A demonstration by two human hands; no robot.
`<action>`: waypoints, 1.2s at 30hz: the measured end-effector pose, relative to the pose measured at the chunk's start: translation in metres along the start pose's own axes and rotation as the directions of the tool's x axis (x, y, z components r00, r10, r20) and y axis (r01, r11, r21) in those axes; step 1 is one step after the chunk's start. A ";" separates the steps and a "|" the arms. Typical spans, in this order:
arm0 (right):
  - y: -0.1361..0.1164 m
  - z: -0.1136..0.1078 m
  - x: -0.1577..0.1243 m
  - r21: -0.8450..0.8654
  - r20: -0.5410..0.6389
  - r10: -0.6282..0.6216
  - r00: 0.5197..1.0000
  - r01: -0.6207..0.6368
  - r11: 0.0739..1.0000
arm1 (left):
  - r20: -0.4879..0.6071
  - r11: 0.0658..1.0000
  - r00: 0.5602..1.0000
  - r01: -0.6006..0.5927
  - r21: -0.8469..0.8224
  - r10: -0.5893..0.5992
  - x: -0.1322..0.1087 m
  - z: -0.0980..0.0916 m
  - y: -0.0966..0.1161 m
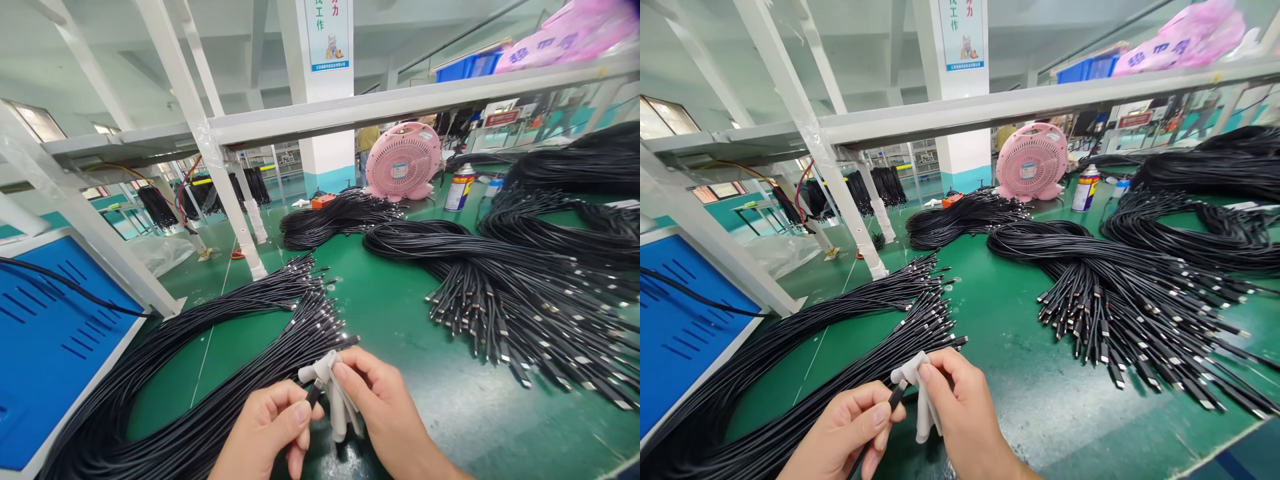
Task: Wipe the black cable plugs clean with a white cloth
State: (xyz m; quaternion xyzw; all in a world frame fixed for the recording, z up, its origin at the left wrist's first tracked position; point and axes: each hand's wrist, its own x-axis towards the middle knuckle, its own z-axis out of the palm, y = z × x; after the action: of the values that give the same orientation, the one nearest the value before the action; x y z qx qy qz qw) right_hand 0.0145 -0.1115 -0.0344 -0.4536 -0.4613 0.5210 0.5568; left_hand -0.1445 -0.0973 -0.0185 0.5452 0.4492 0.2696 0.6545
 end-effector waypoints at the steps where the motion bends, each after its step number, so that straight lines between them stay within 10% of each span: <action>1: -0.001 0.000 0.000 0.020 0.005 0.005 1.000 -0.005 1.000 | -0.014 0.999 1.000 -0.011 0.032 0.011 0.000 0.001 0.000; 9: -0.004 -0.005 0.004 0.040 -0.079 -0.052 0.996 0.055 0.998 | -0.207 0.802 0.923 -0.152 0.578 0.325 -0.008 0.015 0.009; 20: -0.003 -0.006 0.001 -0.004 -0.048 -0.072 0.996 0.072 0.997 | -0.253 0.857 0.926 -0.120 0.502 0.278 -0.007 0.013 0.003; 31: 0.006 -0.001 -0.005 -0.452 0.079 -0.444 0.892 0.429 0.782 | -0.303 0.926 0.947 0.013 0.376 0.110 -0.004 0.019 0.007; 36: 0.002 -0.006 0.000 -0.374 -0.050 -0.336 0.940 0.294 0.879 | -0.249 0.910 0.965 0.036 0.413 0.075 -0.003 0.018 0.005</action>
State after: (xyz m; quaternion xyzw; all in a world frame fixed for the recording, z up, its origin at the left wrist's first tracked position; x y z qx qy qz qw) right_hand 0.0199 -0.1113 -0.0376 -0.4958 -0.5844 0.3028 0.5665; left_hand -0.1287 -0.1068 -0.0127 0.6358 0.5724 0.2439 0.4568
